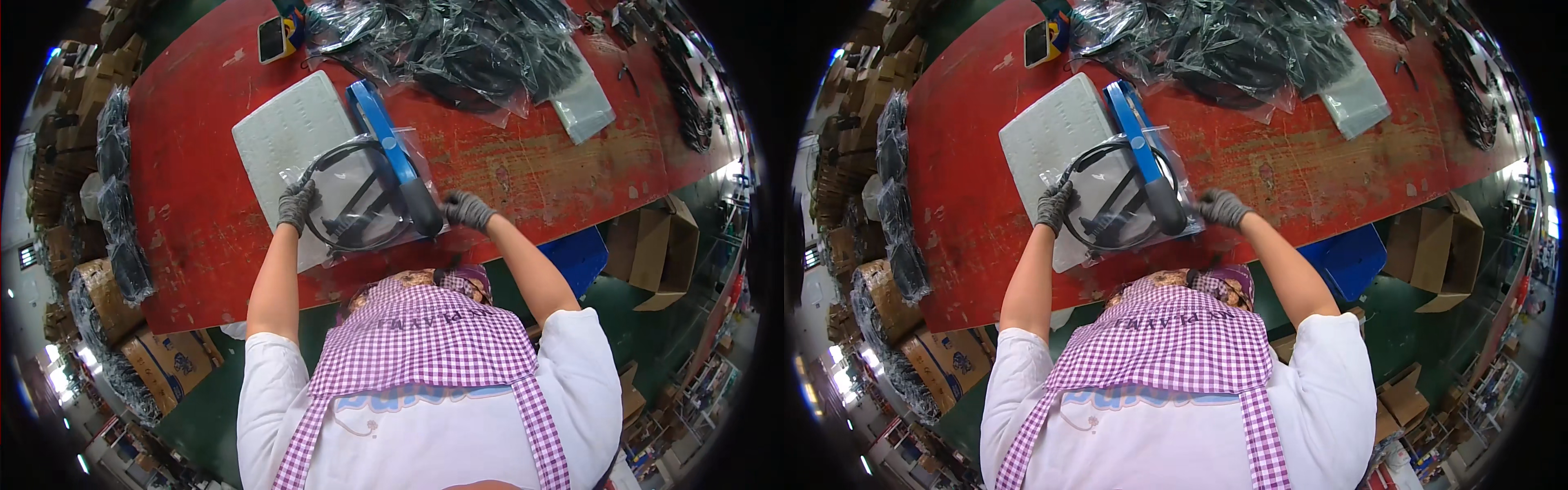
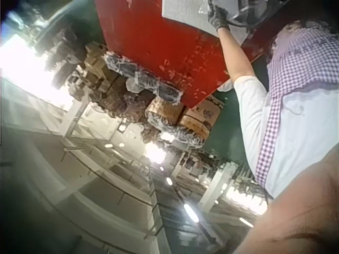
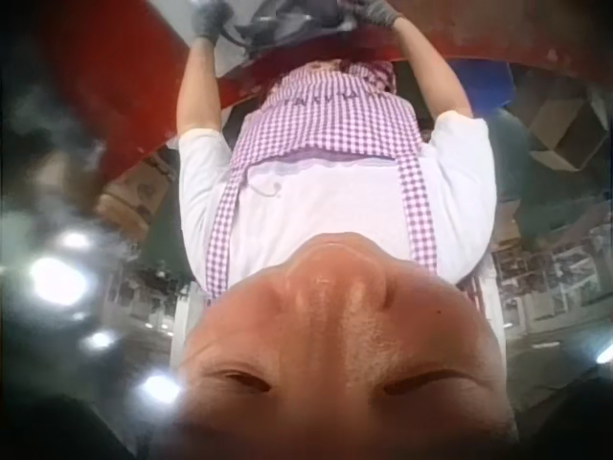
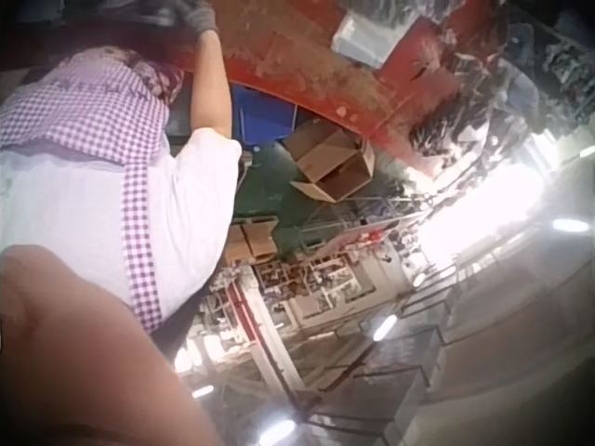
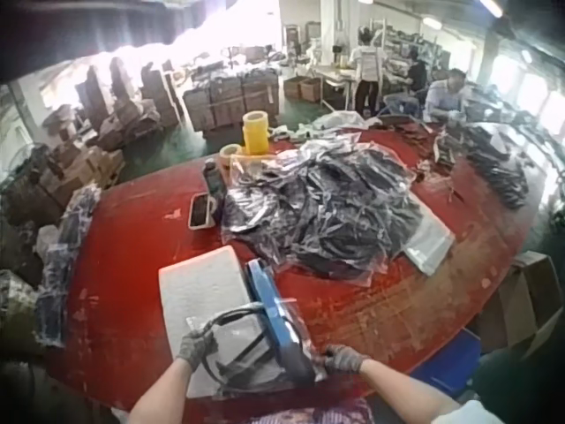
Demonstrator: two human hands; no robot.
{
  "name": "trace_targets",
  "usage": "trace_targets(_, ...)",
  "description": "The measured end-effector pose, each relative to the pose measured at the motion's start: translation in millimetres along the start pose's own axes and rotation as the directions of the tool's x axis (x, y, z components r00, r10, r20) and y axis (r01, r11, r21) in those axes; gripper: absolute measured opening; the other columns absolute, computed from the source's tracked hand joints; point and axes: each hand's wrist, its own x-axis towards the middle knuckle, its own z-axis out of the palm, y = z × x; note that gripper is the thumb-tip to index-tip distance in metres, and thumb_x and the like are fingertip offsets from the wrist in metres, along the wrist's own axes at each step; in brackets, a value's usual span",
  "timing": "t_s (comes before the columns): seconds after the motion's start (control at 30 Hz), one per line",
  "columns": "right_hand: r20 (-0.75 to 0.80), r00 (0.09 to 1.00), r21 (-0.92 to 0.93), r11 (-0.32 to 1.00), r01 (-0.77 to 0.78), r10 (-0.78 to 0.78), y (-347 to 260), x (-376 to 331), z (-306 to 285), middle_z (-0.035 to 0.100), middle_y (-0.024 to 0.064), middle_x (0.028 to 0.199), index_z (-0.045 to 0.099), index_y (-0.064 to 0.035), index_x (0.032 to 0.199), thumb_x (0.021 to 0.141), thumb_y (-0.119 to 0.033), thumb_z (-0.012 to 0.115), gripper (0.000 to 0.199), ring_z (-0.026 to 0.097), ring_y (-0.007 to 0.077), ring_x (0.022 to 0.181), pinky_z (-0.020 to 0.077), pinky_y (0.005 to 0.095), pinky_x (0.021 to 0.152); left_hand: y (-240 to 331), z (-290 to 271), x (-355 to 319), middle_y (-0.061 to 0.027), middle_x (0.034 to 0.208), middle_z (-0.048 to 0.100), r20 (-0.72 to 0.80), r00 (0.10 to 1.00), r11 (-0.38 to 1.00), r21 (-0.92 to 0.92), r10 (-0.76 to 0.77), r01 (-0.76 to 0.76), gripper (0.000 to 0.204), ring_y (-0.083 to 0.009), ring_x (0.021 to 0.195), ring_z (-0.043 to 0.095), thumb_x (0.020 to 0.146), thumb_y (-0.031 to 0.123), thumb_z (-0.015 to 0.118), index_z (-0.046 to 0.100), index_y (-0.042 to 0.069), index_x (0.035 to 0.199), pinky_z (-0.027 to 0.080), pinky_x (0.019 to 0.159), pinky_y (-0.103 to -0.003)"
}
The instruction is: The person places coiled black cables onto a white foam pad and uses a blue handheld heat sealer to seal them inside clear plastic bags. The person repeatedly picks up cables, positions them, seals the bags, and places the finished packages on the table.
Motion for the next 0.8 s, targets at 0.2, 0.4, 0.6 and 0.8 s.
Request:
trace_targets(0.2,-0.107,0.994,0.244,0.97,-0.002,0.029,-28.7,65.4,-20.9,0.056,0.0078,0.066,0.057,-0.0006,0.087,0.075,-0.051,0.052,0.052,0.054,0.0151,0.062,0.0443,0.0285,0.055,-20.0,-10.6,-25.6,-0.0029,0.076,0.056,-0.141,0.989,0.953,0.304,0.052,-0.007,0.026,-0.0102,0.061,0.05,0.081,0.024,0.055,0.053,0.003,0.095,0.042,0.053,-0.023)
trace_targets(0.4,-0.371,0.928,0.429,0.883,0.193,-0.022,-56.4,80.8,15.0,0.054,0.0071,0.062,0.058,-0.0011,0.077,0.081,-0.041,0.05,0.041,0.046,0.012,0.057,0.0405,0.0278,0.054,-45.7,-7.0,-71.5,-0.0008,0.073,0.056,-0.099,0.975,0.976,0.068,-0.199,0.206,0.027,-0.0087,0.059,0.048,0.08,0.027,0.056,0.053,0.004,0.094,0.038,0.054,-0.02)
trace_targets(0.6,-0.538,0.833,0.222,0.931,0.29,-0.131,-73.0,106.3,14.0,0.054,0.0139,0.059,0.06,-0.0053,0.079,0.081,-0.041,0.048,0.037,0.051,0.0201,0.05,0.0407,0.0335,0.052,-0.7,1.0,-51.3,-0.0005,0.071,0.056,-0.096,0.993,0.997,-0.036,-0.074,0.07,0.024,-0.0074,0.058,0.049,0.079,0.029,0.058,0.055,0.008,0.089,0.04,0.055,-0.02)
trace_targets(0.8,-0.515,0.834,-0.247,0.966,0.077,-0.198,-75.1,126.6,-2.2,0.058,0.0167,0.07,0.058,-0.0021,0.079,0.079,-0.047,0.045,0.047,0.057,0.0291,0.067,0.0425,0.0394,0.06,-7.3,-13.3,2.9,-0.0005,0.074,0.057,-0.137,0.99,1.0,0.023,0.02,-0.017,0.016,-0.0091,0.063,0.052,0.078,0.017,0.059,0.056,0.006,0.089,0.041,0.055,-0.022)
